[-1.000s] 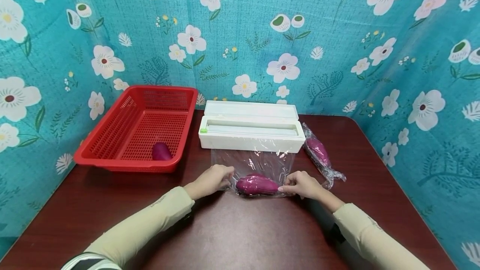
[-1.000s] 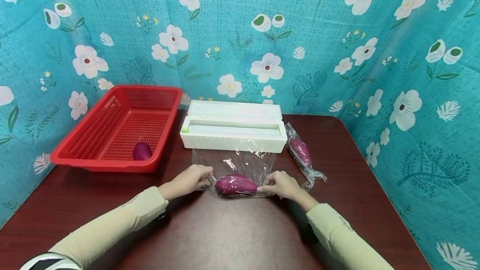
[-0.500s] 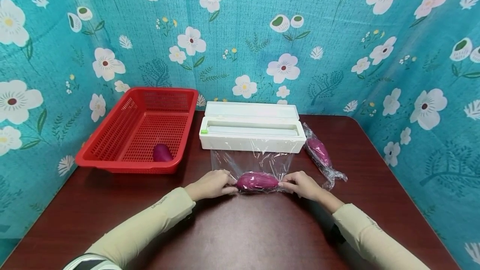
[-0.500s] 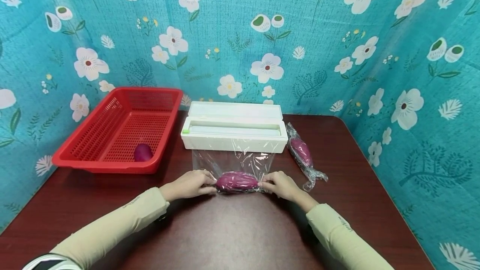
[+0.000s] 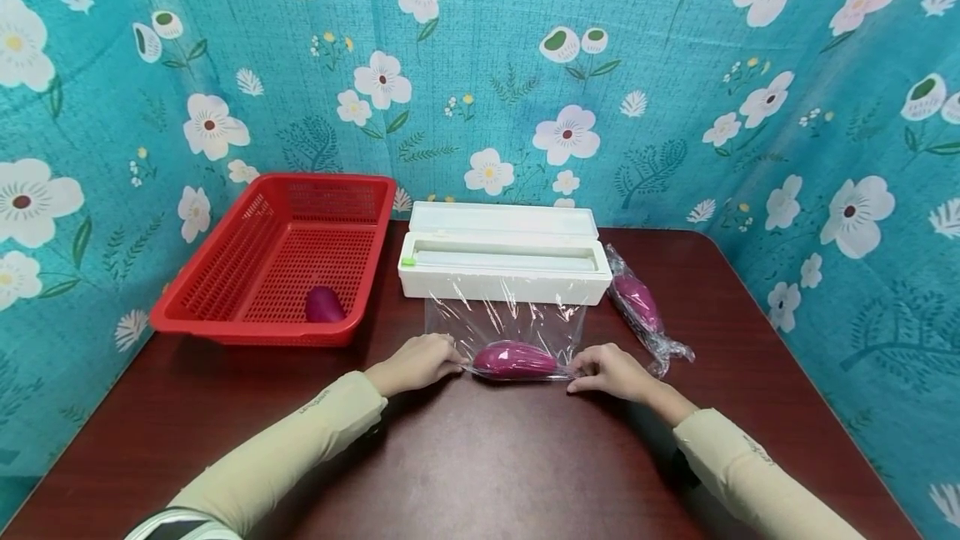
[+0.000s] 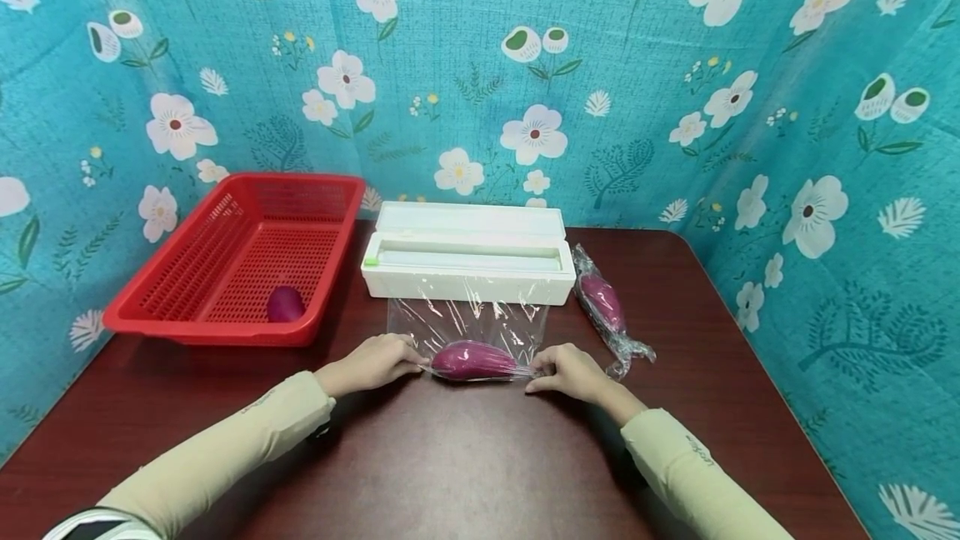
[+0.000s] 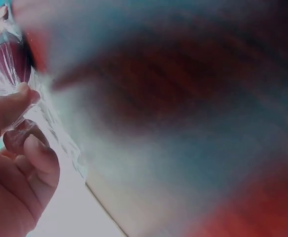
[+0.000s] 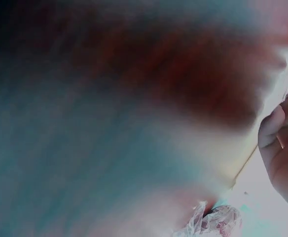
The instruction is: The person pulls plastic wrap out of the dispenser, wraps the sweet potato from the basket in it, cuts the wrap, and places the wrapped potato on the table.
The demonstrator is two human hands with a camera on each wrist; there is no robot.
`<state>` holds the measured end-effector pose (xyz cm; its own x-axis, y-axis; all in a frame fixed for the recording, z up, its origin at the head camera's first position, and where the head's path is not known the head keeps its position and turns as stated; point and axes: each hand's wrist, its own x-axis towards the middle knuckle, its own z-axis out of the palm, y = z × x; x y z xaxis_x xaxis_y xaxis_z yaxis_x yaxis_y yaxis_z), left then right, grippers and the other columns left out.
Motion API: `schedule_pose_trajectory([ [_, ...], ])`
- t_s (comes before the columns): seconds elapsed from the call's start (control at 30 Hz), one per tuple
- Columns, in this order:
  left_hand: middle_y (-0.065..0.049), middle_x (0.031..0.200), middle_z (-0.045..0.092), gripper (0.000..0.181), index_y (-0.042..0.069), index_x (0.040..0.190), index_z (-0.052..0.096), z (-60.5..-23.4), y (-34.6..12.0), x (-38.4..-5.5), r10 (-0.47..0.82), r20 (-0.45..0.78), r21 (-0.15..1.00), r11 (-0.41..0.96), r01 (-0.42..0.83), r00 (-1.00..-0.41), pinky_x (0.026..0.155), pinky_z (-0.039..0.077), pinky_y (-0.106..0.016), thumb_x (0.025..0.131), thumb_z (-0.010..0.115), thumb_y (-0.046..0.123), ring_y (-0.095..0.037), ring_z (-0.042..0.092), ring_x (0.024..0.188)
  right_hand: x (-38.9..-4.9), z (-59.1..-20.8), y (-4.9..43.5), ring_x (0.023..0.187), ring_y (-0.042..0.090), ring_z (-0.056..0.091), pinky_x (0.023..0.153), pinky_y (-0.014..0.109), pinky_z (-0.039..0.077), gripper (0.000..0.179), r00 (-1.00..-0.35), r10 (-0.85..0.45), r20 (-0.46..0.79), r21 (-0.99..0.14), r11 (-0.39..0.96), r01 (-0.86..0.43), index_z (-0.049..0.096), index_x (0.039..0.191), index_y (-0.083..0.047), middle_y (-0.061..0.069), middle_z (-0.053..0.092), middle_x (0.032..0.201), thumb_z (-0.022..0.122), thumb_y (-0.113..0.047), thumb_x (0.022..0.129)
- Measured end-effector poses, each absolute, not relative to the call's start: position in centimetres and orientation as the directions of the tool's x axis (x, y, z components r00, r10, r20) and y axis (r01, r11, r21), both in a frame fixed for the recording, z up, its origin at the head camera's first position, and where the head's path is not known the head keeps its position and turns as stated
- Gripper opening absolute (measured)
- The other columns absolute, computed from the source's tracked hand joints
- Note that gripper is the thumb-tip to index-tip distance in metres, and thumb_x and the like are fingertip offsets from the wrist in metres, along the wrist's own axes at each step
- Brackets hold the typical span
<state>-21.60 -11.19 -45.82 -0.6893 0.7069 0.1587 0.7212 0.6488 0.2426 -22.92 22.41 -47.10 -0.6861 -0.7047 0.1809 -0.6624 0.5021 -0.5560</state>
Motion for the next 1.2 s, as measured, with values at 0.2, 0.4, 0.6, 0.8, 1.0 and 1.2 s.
schedule_pose_trajectory([
  [0.2,0.007,0.073,0.057,0.011,0.018,0.083,0.071,-46.0,-11.2,-21.7,0.65,0.14,0.311,0.687,0.656,-0.747,0.057,0.045,-0.03,0.084,0.061,0.023,-0.012,0.057,0.071,-23.1,-47.1,22.7,0.061,0.0,0.051,0.056,0.022,0.043,0.008,-0.673,-0.698,0.244,-0.579,0.452,-0.678,0.068,0.072,-0.013,-0.01,0.06,0.068,0.067,-0.015,0.079],
  [0.4,0.011,0.076,0.06,0.014,0.021,0.082,0.068,-45.9,-10.9,-22.1,0.542,0.051,0.422,0.749,0.51,-0.839,0.062,0.045,-0.035,0.088,0.055,0.026,-0.01,0.057,0.074,-23.3,-46.6,22.4,0.06,0.001,0.046,0.055,0.021,0.041,0.018,-0.736,-0.66,0.154,-0.655,0.489,-0.576,0.067,0.071,-0.007,0.001,0.061,0.065,0.058,-0.009,0.086],
  [0.6,0.009,0.065,0.052,0.02,0.018,0.072,0.062,-45.7,-10.5,-22.9,0.46,0.001,0.491,0.773,0.401,-0.888,0.058,0.041,-0.034,0.089,0.053,0.023,-0.01,0.049,0.065,-22.8,-44.1,21.1,0.055,0.004,0.04,0.05,0.021,0.035,0.026,-0.786,-0.613,0.08,-0.714,0.515,-0.475,0.061,0.066,0.002,0.008,0.054,0.058,0.051,-0.003,0.089],
  [0.8,0.006,0.068,0.052,0.024,0.017,0.07,0.06,-45.3,-9.9,-23.8,0.388,-0.037,0.5,0.805,0.319,-0.921,0.061,0.041,-0.034,0.09,0.049,0.024,-0.012,0.048,0.067,-24.7,-45.8,21.3,0.043,0.0,0.03,0.038,0.023,0.027,0.033,-0.835,-0.547,0.063,-0.682,0.587,-0.436,0.052,0.058,-0.007,-0.009,0.036,0.05,0.051,-0.015,0.09],
  [1.0,0.004,0.065,0.051,0.027,0.014,0.066,0.058,-45.0,-9.6,-24.3,0.362,-0.053,0.518,0.806,0.284,-0.931,0.058,0.04,-0.033,0.09,0.048,0.023,-0.012,0.047,0.066,-25.8,-45.8,20.9,0.035,0.006,0.035,0.032,0.023,0.032,0.035,-0.875,-0.482,-0.041,-0.687,0.65,-0.326,0.05,0.054,-0.007,-0.008,0.037,0.045,0.052,-0.017,0.088],
  [1.2,0.003,0.063,0.05,0.028,0.014,0.066,0.06,-45.0,-9.2,-25.2,0.325,-0.103,0.519,0.824,0.228,-0.94,0.057,0.039,-0.034,0.089,0.048,0.024,-0.013,0.046,0.065,-26.5,-46.1,20.5,0.037,0.007,0.036,0.034,0.023,0.033,0.034,-0.883,-0.469,-0.037,-0.677,0.662,-0.323,0.05,0.054,-0.008,-0.006,0.039,0.046,0.053,-0.016,0.087],
])
